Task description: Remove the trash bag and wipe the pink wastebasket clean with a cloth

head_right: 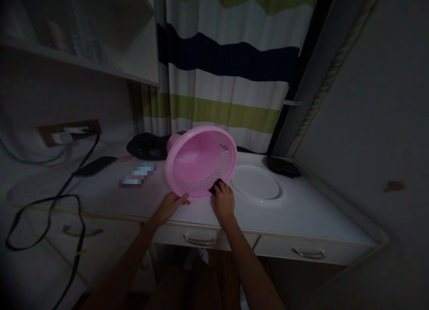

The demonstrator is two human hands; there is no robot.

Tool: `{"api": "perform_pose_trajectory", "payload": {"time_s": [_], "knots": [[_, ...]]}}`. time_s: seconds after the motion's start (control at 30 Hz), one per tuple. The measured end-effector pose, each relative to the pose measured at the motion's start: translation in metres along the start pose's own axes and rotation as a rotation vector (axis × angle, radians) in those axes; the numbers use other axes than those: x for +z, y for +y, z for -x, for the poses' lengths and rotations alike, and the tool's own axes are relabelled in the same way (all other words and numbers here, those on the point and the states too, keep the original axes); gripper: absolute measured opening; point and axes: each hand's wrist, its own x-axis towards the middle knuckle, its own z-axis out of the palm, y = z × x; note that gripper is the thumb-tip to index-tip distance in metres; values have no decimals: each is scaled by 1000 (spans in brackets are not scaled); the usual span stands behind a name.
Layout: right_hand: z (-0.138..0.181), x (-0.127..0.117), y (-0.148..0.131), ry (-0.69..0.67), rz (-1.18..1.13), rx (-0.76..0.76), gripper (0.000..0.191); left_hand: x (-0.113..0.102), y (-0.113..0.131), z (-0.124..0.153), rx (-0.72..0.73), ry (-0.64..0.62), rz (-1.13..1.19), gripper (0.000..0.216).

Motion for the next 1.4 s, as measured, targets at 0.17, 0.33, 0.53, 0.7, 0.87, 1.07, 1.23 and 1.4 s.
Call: {"api": "perform_pose_trajectory", "payload": {"time_s": [0.17,0.33,0.53,0.7,0.87,1.07,1.23,1.4], "knots": [[10,-4,-33,-72,-147,-85,32,0,-3,-1,-6,5,31,35],[15,-9,-49,-90,-153,-121,31,-3,-5,1,-50,14,70,34],[-5,-14,-14,-77,30,-16,27,-3,-4,2,-13,28,6,35],[-16,-13,-7,-109,63,30,25,-2,-2,2,2,32,2,35],[3,-7,-45,-82,-121,7,26,-3,-1,3,-16,37,38,33],[12,-8,-62,-82,-202,-52,28,-7,-3,4,-26,52,27,33],[0,-14,-23,-98,-64,-25,30,-6,-6,3,2,54,14,35],[-11,-13,6,-73,20,25,33,-3,-8,2,15,32,6,36]]}}
